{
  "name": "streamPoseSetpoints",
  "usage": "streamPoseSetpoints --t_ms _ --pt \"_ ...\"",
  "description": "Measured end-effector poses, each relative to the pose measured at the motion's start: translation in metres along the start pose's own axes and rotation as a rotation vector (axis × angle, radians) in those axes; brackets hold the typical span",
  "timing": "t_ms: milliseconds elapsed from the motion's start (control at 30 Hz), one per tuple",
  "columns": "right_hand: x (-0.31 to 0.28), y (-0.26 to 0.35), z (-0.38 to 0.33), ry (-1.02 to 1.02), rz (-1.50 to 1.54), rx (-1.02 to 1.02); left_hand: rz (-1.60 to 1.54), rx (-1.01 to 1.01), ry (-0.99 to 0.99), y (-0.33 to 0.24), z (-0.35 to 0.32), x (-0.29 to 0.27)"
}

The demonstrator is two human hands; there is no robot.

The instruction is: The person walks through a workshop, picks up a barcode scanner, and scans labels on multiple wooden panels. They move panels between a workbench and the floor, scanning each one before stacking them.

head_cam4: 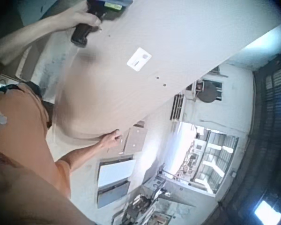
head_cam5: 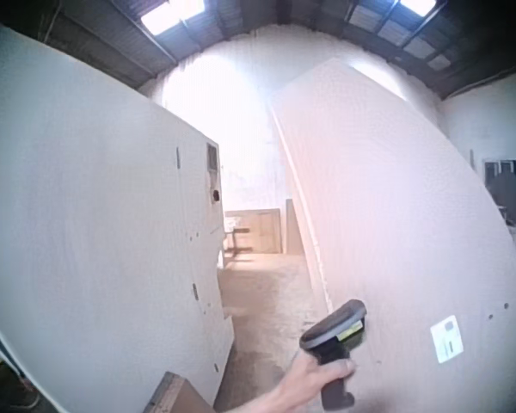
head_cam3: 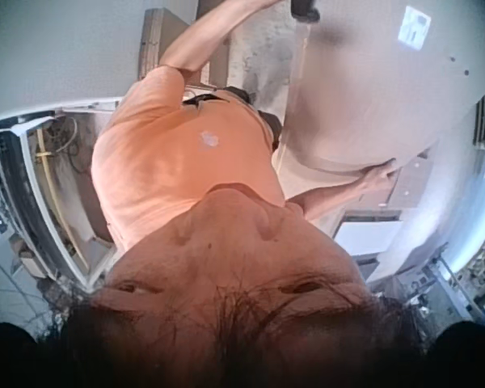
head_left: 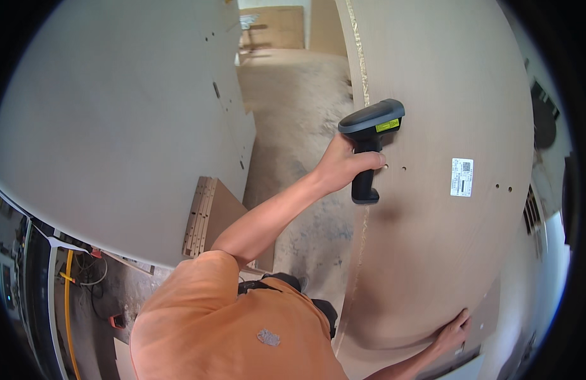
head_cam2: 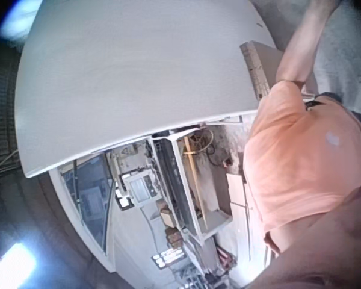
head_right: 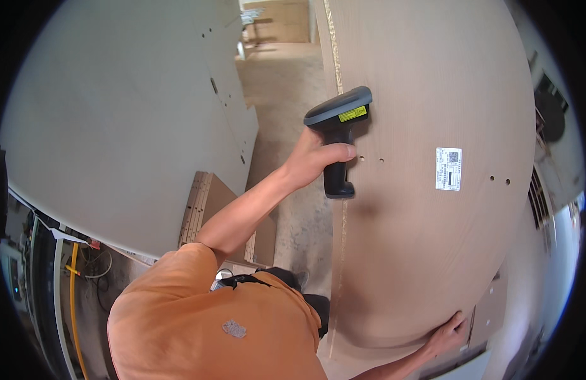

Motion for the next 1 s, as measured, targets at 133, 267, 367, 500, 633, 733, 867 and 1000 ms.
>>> streamPoseSetpoints --t_ms 133,267,367,500,633,733,867,1000 --pt "0.163 0.056 0.131 0.095 0.155 -0.187 0.140 0.161 -0.186 -0.013 0.084 -0.029" --pt "0.296 0.139 0.231 0.112 0.307 -0.389 0.217 0.290 -0.345 -0.033 0.137 -0.052" --pt "0.383 0.190 0.273 0.315 0.448 -0.320 0.369 0.243 -0.530 -0.043 0.162 -0.072" --pt "0.481 0.249 0.278 0.465 0.557 -0.360 0.541 0.245 -0.729 -0.034 0.162 -0.091" --pt "0.568 0.320 0.238 0.677 0.913 -0.425 0.632 0.176 -0.898 -0.017 0.150 -0.134" --pt "0.631 0.389 0.192 0.786 0.945 -0.528 0.727 0.107 -1.002 -0.013 0.129 -0.169" --pt "0.674 0.475 0.121 0.943 1.113 -0.704 0.894 0.011 -1.080 -0.006 0.105 -0.210" --pt "0.693 0.542 0.062 1.112 1.138 -0.583 1.102 -0.165 -1.214 0.004 0.080 -0.233"
Point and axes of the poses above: each hand's wrist, its own z-axis towards the middle knuckle, its own x-axis out of the palm, y = z × x, the point moved 4 cm from there along z, towards the middle knuckle, and after that the axes turned 7 degrees about z, right-handed, at the moved point
